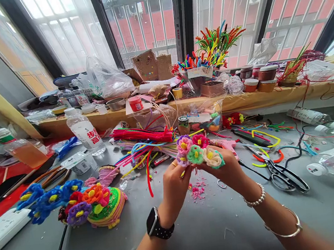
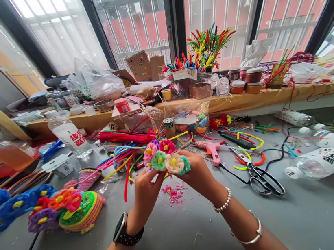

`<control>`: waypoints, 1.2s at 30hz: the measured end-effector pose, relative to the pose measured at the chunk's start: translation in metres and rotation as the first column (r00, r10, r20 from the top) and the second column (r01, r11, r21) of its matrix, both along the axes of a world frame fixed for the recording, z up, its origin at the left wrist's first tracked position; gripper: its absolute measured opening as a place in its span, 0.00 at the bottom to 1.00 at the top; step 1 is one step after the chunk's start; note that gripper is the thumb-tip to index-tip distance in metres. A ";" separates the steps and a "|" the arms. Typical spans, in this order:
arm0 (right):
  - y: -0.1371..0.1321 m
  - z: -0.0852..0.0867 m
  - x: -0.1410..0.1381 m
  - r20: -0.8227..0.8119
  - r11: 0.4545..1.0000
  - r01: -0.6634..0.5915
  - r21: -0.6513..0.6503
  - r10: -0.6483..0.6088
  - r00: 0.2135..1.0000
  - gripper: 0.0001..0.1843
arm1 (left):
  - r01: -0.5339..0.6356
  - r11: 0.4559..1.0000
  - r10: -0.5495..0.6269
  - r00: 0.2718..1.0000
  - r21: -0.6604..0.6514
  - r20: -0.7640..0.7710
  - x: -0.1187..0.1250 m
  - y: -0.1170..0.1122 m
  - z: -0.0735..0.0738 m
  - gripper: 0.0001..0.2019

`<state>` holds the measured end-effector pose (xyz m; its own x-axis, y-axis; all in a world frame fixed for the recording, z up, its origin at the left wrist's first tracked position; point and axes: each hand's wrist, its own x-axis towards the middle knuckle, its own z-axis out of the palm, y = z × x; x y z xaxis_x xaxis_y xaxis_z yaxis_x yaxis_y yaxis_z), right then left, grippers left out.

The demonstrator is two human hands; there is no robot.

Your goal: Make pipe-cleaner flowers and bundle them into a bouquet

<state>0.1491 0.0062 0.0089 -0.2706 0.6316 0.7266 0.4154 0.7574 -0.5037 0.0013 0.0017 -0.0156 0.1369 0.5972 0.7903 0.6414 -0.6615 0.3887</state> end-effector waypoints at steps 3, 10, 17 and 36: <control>-0.001 -0.001 -0.001 0.001 1.000 0.008 -0.019 -0.008 1.000 0.06 | -0.036 0.997 0.039 0.998 0.064 -0.044 0.000 0.000 -0.001 0.07; 0.000 -0.005 -0.002 0.010 0.998 0.060 -0.017 -0.059 0.998 0.03 | -0.041 0.996 0.045 0.998 0.084 -0.041 0.001 -0.002 -0.004 0.06; -0.002 -0.001 -0.003 -0.056 0.996 0.029 -0.084 -0.034 0.998 0.04 | -0.008 1.000 0.009 0.998 0.013 -0.057 0.003 -0.003 -0.001 0.07; 0.005 -0.005 -0.003 -0.271 0.850 -0.050 -0.525 -0.111 0.956 0.08 | 0.275 0.921 -0.277 0.960 -0.277 0.035 0.004 -0.003 0.003 0.09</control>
<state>0.1461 0.0110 0.0036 -0.0812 0.9411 0.3282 0.2140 0.3380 -0.9165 0.0054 -0.0014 -0.0130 0.3310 0.7296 0.5984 0.4514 -0.6794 0.5786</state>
